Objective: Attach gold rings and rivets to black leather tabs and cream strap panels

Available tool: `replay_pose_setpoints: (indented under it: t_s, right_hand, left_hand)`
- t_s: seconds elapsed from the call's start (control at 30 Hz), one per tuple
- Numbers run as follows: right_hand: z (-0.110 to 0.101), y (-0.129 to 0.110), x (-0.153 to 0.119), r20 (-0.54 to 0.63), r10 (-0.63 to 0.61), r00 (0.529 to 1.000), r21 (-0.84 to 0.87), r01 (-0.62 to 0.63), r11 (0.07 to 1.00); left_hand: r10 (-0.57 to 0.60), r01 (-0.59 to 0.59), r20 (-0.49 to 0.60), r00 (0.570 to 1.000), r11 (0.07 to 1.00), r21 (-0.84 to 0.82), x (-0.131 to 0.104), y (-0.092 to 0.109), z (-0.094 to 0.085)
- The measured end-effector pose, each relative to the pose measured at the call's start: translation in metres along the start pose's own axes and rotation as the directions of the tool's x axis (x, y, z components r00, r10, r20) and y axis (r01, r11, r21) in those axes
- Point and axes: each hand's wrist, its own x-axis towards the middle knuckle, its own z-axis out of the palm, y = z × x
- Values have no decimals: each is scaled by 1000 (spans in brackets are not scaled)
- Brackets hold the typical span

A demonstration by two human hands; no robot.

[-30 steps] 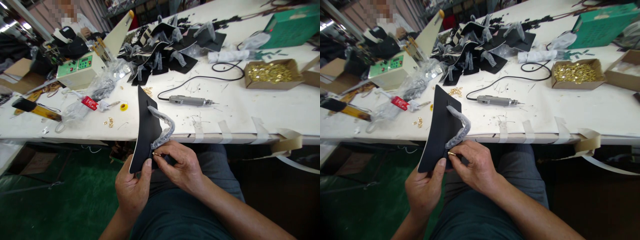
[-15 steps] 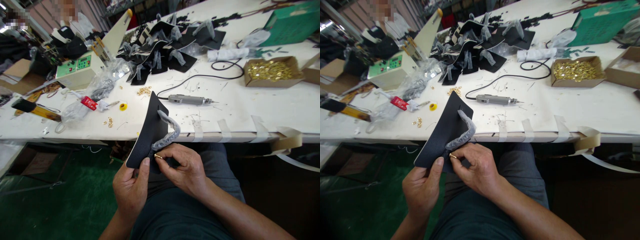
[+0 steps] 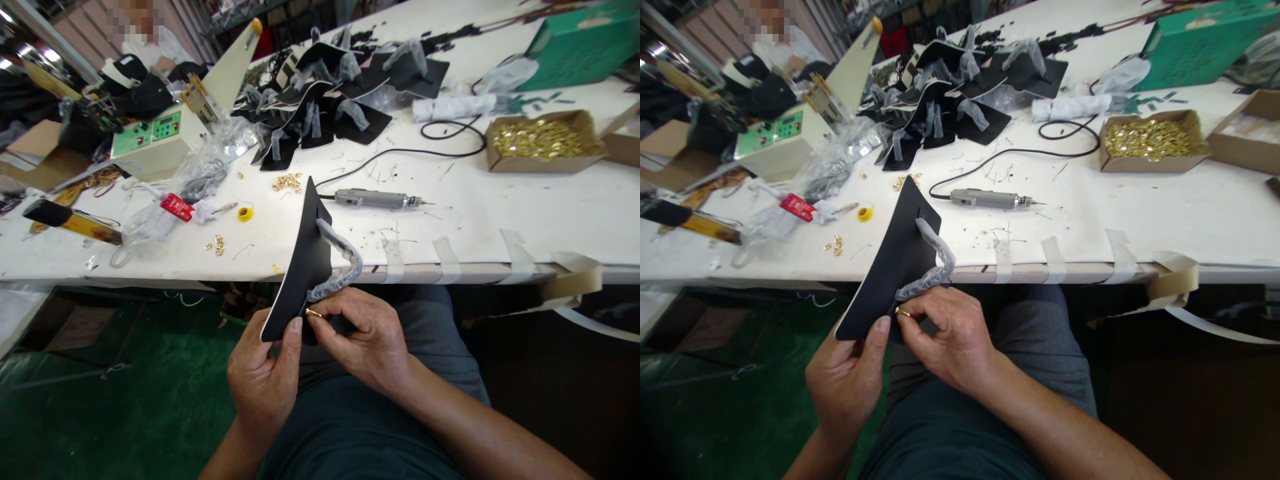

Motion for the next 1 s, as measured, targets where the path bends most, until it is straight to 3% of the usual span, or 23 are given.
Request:
replay_pose_setpoints:
  t_s: [0.23,0.47,0.63,0.83,1.0]
  right_hand:
    - [2,0,-2,30,14,999,-26,-13,1000]
    - [7,5,-5,44,47,998,75,-50,996]
    - [6,1,-6,-33,138,990,117,-133,984]
    - [6,0,-7,-77,160,984,165,-146,976]
    - [4,-6,-6,-42,160,986,205,-149,967]
  left_hand:
    - [114,-114,22,993,993,-10,0,5,-1]
    - [91,-91,15,996,996,-12,-3,7,3]
    - [107,-106,2,994,993,-51,-5,7,3]
    - [219,-220,-14,976,973,-67,-6,5,2]
    - [287,-288,-30,957,957,-39,-7,4,3]
